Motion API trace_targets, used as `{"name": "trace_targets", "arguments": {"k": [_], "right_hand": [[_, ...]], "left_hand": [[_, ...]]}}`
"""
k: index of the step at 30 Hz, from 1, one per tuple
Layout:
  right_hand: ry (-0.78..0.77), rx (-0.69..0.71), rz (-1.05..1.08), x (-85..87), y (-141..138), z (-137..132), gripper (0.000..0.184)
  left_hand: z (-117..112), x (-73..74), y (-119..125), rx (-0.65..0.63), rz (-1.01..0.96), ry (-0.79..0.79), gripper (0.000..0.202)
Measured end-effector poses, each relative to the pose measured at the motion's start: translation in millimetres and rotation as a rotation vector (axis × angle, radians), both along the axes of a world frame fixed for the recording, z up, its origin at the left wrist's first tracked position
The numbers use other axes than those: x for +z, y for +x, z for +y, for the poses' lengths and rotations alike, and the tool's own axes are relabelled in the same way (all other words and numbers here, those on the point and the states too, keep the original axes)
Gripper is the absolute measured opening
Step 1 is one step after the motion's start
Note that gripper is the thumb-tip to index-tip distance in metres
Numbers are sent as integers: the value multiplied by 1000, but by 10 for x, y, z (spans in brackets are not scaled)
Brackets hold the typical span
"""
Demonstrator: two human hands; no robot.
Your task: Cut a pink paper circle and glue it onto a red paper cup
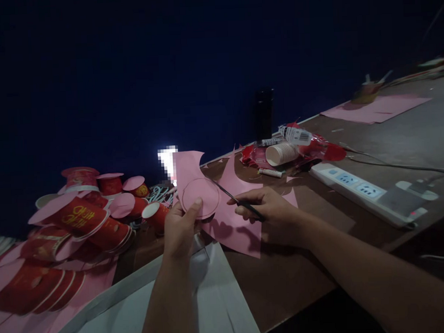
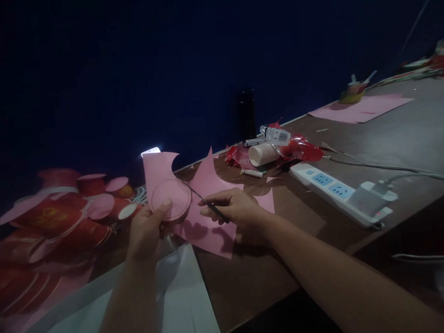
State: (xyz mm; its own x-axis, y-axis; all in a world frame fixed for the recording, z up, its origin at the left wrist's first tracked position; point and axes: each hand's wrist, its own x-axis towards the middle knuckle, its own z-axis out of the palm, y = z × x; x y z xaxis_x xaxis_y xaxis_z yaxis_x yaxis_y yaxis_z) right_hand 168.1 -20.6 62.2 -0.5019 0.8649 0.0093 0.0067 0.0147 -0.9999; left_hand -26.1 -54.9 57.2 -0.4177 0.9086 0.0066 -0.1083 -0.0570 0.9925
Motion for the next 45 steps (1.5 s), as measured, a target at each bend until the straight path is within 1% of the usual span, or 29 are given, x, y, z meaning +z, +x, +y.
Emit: {"name": "trace_targets", "arguments": {"k": [6,14,17,20,22,26,28,30,33,35,36,37,40,42,45], "right_hand": [[-11,-12,-6,-44,-12,18,43],[-30,-22,2,-67,-18,45,43],[-49,-22,41,-86,-21,87,42],[-70,-45,85,-120,-38,113,41],[-98,-75,96,-136,-56,99,41],[-181,-110,142,-138,-99,37,47],[-194,-113,106,-137,-118,31,48],[-203,-141,39,-154,-135,53,51],[-208,-180,14,-221,-159,112,54],[-182,-216,51,-274,-178,147,52],[-164,-228,90,-294,-190,161,52],[-154,-253,128,-307,-207,174,51],[-128,-346,200,-289,-295,221,53],[-82,-353,216,-241,-394,271,54],[-13,-307,251,-186,-583,384,52]], "left_hand": [[9,-17,-11,-8,19,-13,37],[35,-37,-20,-3,-38,-48,39],[57,-50,-24,47,-18,-54,40],[66,-47,-20,108,-33,8,41],[61,-34,-24,140,-42,21,39],[57,-25,-92,273,58,-19,32],[66,-36,-146,301,99,22,34],[73,-47,-184,292,83,91,37],[68,-68,-173,242,-18,153,40],[71,-101,-128,244,-86,144,38],[85,-123,-101,217,-117,116,38],[110,-145,-74,194,-156,100,38],[271,-181,-3,220,-263,-8,37],[434,-176,38,195,-269,24,33],[694,-200,98,215,-380,138,30]]}}
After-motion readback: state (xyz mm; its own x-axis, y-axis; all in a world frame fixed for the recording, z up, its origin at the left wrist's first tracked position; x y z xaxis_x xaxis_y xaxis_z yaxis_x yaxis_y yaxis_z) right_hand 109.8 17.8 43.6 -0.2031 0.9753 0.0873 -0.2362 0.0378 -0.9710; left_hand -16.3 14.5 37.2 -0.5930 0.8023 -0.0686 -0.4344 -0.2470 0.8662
